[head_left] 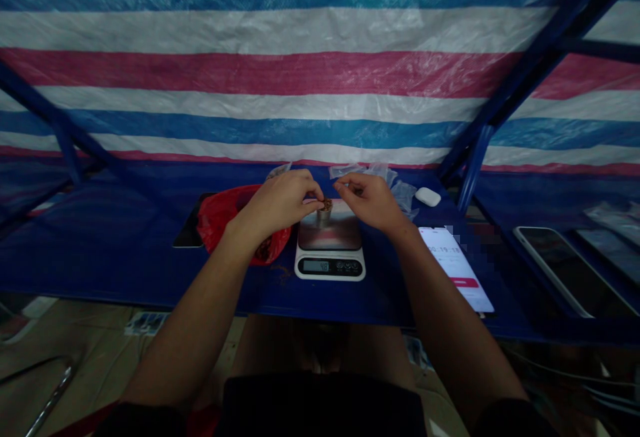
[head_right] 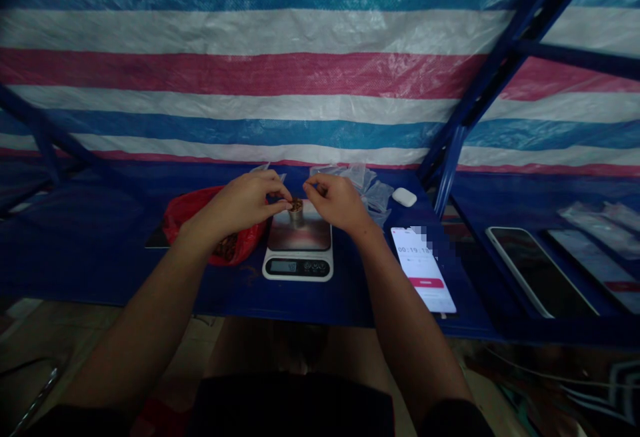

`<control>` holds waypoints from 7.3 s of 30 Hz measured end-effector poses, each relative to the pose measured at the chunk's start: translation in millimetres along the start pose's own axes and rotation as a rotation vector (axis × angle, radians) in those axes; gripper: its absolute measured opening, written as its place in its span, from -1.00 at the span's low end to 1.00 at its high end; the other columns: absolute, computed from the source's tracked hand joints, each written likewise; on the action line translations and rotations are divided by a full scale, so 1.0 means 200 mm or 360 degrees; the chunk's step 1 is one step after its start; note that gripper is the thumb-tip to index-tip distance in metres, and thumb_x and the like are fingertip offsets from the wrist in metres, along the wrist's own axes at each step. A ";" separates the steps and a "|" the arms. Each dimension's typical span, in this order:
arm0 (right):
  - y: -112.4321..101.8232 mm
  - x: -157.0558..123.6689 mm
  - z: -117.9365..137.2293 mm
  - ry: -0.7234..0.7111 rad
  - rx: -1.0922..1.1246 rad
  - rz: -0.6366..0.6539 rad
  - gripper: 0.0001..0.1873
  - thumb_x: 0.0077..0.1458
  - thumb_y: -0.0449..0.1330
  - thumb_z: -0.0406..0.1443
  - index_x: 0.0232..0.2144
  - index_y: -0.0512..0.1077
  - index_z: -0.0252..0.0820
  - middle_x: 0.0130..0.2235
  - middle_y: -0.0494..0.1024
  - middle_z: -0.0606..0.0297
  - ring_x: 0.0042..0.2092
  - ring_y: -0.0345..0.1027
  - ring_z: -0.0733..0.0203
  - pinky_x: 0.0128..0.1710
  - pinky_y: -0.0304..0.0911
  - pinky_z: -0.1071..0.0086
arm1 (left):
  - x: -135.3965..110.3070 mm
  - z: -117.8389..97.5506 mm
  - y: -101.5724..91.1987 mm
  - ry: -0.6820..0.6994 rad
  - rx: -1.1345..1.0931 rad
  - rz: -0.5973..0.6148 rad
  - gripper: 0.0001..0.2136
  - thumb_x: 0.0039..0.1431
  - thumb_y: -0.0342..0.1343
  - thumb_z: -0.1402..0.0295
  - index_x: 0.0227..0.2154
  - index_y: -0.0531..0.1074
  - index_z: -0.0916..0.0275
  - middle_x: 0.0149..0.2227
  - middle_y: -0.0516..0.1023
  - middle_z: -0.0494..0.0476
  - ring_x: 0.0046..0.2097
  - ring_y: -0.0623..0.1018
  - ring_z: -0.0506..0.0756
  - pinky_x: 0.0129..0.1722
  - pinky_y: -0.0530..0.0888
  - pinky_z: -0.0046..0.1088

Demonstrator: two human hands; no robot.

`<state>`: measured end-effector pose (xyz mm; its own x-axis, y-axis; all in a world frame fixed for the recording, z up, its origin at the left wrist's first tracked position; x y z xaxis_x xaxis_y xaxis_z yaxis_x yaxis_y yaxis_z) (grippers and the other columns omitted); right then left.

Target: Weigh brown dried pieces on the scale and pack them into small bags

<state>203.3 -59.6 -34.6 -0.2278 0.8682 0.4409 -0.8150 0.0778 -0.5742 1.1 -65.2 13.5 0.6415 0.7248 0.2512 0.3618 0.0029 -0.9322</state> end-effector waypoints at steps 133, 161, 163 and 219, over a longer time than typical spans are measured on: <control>0.07 0.06 0.14 -0.0303 0.0360 -0.0400 -0.61 0.18 0.43 -0.22 0.04 0.51 -0.04 -0.01 0.66 0.20 -0.12 0.53 0.12 -0.21 0.45 0.22 | -0.01 0.19 0.22 -0.0074 -0.1100 -0.0621 -0.39 0.21 0.37 0.14 0.30 0.47 0.17 0.27 0.60 0.28 0.21 0.62 0.31 0.21 0.55 -0.06; 0.09 0.06 0.03 -0.0071 0.0722 -0.0173 -0.38 0.16 0.36 -0.19 0.26 0.40 0.00 0.15 0.53 0.10 0.12 0.54 0.02 0.09 0.53 0.08 | -0.02 0.19 0.21 -0.0052 -0.0980 -0.0638 -0.48 0.48 0.07 0.11 0.37 0.24 0.20 0.18 0.52 0.29 0.22 0.54 0.22 0.29 0.45 -0.14; 0.07 0.05 0.02 -0.0107 0.0573 -0.0062 -0.50 0.13 0.34 -0.26 0.14 0.50 -0.07 0.13 0.58 0.10 0.13 0.54 0.00 0.10 0.51 0.07 | -0.02 0.21 0.22 -0.0068 -0.0950 -0.0681 -0.40 0.45 0.11 0.08 0.41 0.16 0.20 0.17 0.47 0.31 0.21 0.52 0.23 0.28 0.44 -0.13; 0.40 0.08 0.62 -0.0702 -0.0745 0.0924 -0.72 0.32 0.21 -0.35 -0.42 0.64 -0.17 -0.41 0.66 0.14 -0.32 0.50 0.06 -0.09 0.26 0.13 | -0.61 0.50 -0.39 -0.1073 -0.0076 -0.0200 -0.84 0.24 0.14 0.23 -0.41 0.52 0.14 -0.40 0.62 0.14 -0.40 0.54 0.16 -0.32 0.40 -0.28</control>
<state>68.5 -100.4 11.0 -0.8048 0.5711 0.1618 -0.2246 -0.0407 -0.9736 -173.8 -85.2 28.6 0.0370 0.9915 0.1250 0.4452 0.0956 -0.8903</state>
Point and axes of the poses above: each hand's wrist, its own x-axis towards the middle knuckle, its own y-axis out of the palm, z = x × y, the point moved 3 cm from there along x, towards the middle knuckle
